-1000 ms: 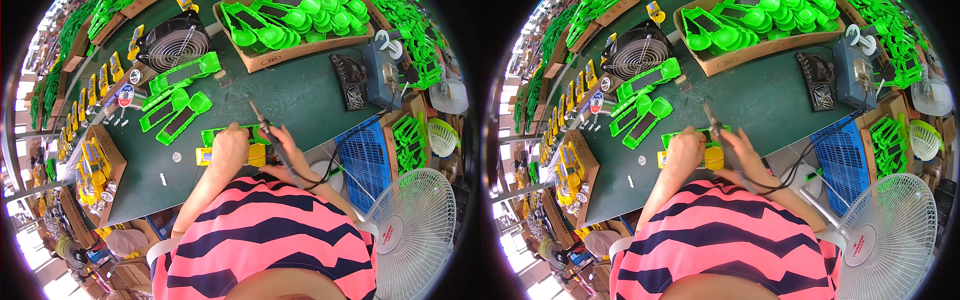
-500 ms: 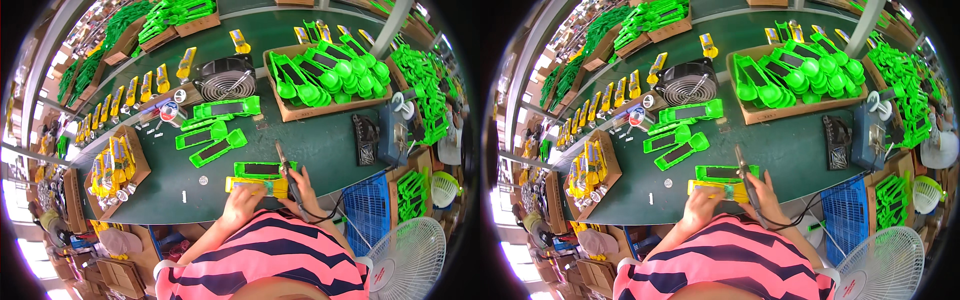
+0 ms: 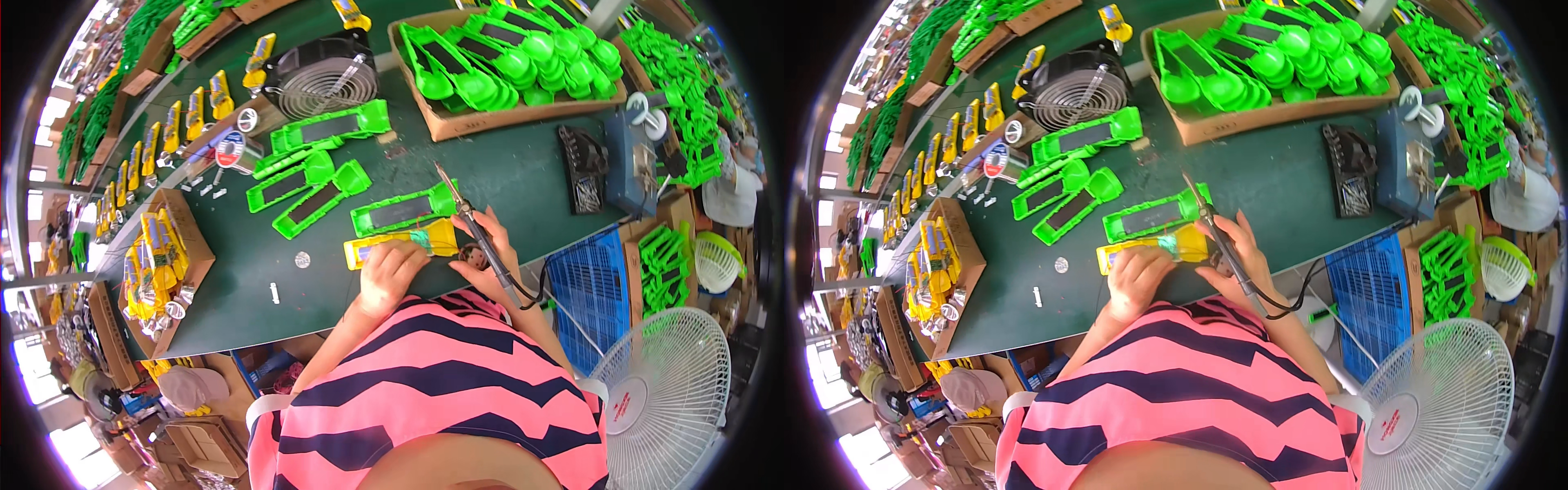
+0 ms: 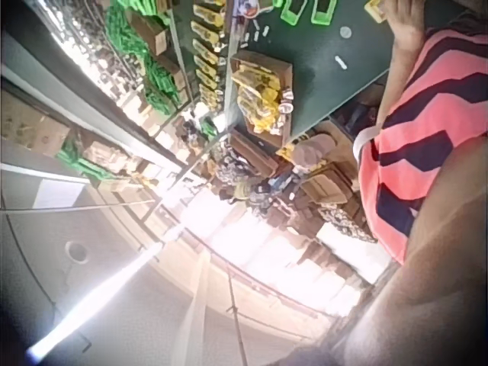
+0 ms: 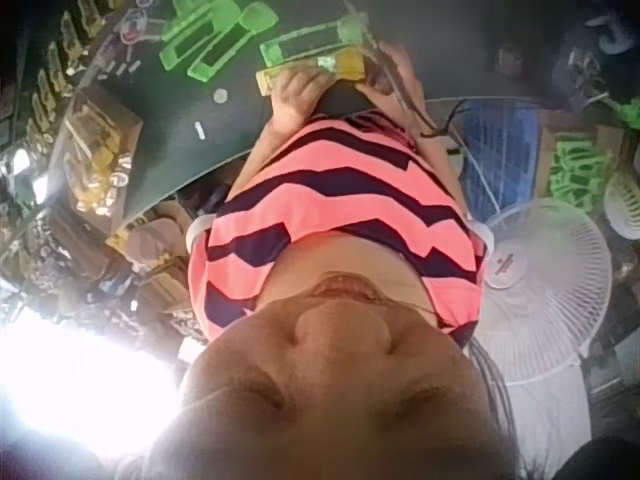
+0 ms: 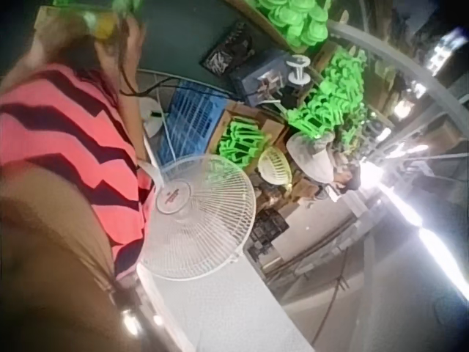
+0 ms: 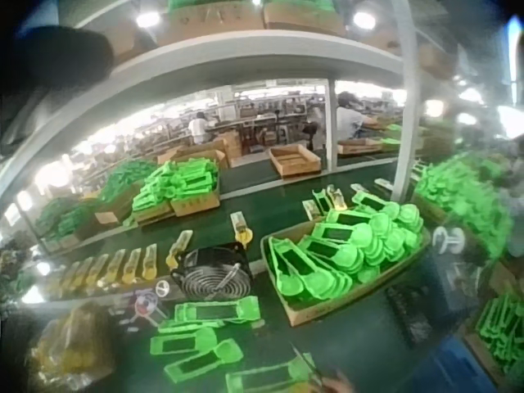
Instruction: The person solders electronic components and wires into plastic flashlight casings using a soldering iron, tests the flashlights, and places assembled flashlights onto a conveyor belt.
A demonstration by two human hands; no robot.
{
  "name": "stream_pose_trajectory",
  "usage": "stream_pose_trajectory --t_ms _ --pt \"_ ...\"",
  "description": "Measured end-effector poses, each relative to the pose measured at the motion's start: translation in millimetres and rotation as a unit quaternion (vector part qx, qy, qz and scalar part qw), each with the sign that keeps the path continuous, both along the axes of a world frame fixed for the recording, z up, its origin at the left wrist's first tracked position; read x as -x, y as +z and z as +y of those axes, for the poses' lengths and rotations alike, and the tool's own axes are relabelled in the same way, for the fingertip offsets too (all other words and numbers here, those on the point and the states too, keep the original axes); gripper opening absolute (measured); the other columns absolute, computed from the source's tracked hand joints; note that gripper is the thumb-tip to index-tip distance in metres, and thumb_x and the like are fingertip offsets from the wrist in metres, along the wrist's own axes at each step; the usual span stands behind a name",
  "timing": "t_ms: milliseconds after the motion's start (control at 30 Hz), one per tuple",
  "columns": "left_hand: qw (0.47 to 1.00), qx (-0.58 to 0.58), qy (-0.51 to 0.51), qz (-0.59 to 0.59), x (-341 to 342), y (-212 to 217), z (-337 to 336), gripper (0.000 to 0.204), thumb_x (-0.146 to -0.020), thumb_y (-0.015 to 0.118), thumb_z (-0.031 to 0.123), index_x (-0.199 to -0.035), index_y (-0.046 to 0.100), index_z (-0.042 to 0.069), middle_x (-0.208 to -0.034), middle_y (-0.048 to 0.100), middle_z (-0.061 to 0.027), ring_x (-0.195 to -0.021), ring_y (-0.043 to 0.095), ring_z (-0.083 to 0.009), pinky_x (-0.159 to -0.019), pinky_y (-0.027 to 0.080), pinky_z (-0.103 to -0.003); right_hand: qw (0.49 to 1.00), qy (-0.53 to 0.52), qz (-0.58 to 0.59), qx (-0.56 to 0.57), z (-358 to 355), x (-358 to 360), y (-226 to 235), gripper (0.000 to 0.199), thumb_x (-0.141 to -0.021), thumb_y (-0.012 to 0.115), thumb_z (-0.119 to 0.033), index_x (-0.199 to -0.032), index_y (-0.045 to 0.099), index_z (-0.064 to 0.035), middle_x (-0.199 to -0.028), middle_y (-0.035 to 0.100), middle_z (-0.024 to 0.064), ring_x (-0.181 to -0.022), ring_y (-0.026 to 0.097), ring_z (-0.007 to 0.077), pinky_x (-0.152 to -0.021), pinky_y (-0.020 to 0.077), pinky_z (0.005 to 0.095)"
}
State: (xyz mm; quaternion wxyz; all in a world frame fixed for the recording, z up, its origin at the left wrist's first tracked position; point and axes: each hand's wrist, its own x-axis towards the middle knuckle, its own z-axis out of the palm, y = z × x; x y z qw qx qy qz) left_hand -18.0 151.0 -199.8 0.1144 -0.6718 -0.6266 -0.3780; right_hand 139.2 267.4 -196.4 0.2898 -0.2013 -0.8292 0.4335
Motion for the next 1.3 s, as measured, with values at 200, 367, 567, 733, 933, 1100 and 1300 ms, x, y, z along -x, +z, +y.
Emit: stream_pose_trajectory --t_ms 200,367,567,733,933,1100,1300 --pt "0.988 0.102 0.036 -0.108 -3.2 2.5 -12.8 0.028 -0.061 0.066 0.000 -0.089 0.061 0.005 -0.099 0.052 -0.0091 -0.089 0.050 -0.0249 -0.076 0.042 -0.033 0.990 -0.066 0.120 -0.014 -20.0 -20.4 -7.2 0.032 -0.075 0.061 -0.002 -0.103 0.046 -0.0006 -0.084 0.066 0.0064 -0.074 0.063 0.0177 -0.101 0.0185 0.0501" --pt "0.983 0.100 -0.005 -0.151 -2.7 13.1 -17.1 0.041 -0.062 0.067 -0.001 -0.100 0.054 0.003 -0.102 0.052 -0.0109 -0.092 0.050 -0.0282 -0.077 0.042 -0.034 0.996 -0.045 0.028 -0.068 -21.4 -35.2 3.8 0.021 -0.077 0.059 -0.005 -0.097 0.053 -0.0015 -0.077 0.065 0.0040 -0.069 0.061 0.0157 -0.100 0.0196 0.0498" --pt "0.986 0.078 -0.023 -0.147 8.4 1.3 -18.1 0.043 -0.063 0.068 -0.001 -0.102 0.051 0.003 -0.099 0.056 -0.0119 -0.087 0.055 -0.0266 -0.073 0.046 -0.033 0.986 -0.094 0.138 0.003 -28.3 -35.3 -12.1 0.021 -0.074 0.060 -0.003 -0.095 0.055 0.0000 -0.075 0.065 0.0070 -0.069 0.061 0.0158 -0.100 0.0192 0.0495" --pt "0.985 0.090 0.020 -0.145 2.6 3.9 -3.0 0.018 -0.061 0.069 0.002 -0.077 0.063 0.007 -0.088 0.057 -0.0054 -0.079 0.054 -0.0213 -0.066 0.043 -0.031 0.931 -0.193 0.224 0.214 -46.1 -28.7 -28.5 0.022 -0.077 0.053 0.002 -0.099 0.050 0.0064 -0.103 0.054 0.0189 -0.069 0.062 0.0170 -0.076 0.0495 0.0320" --pt "0.973 0.126 0.055 -0.187 -2.8 14.6 2.0 0.016 -0.059 0.069 0.000 -0.073 0.062 0.004 -0.091 0.053 -0.0078 -0.075 0.053 -0.0213 -0.064 0.044 -0.030 0.918 -0.218 0.219 0.250 -47.0 -25.1 -27.1 0.019 -0.078 0.052 0.003 -0.096 0.050 0.0070 -0.103 0.050 0.0165 -0.066 0.061 0.0164 -0.061 0.0516 0.0230" --pt "0.933 0.148 0.062 -0.321 2.4 15.2 3.4 0.012 -0.057 0.062 -0.008 -0.065 0.054 -0.002 -0.092 0.052 -0.0139 -0.077 0.057 -0.0226 -0.066 0.048 -0.029 0.914 -0.230 0.191 0.273 -45.9 -30.3 -36.5 0.022 -0.073 0.058 0.003 -0.095 0.054 0.0020 -0.075 0.061 0.0107 -0.086 0.057 0.0173 -0.096 0.0329 0.0360" --pt "0.938 0.187 0.058 -0.288 4.3 19.8 5.6 0.011 -0.057 0.060 -0.009 -0.064 0.053 -0.003 -0.092 0.051 -0.0143 -0.075 0.058 -0.0233 -0.064 0.048 -0.030 0.933 -0.216 0.185 0.222 -44.4 -29.6 -42.1 0.019 -0.075 0.055 0.002 -0.093 0.053 0.0049 -0.088 0.055 0.0117 -0.078 0.058 0.0146 -0.079 0.0402 0.0302"
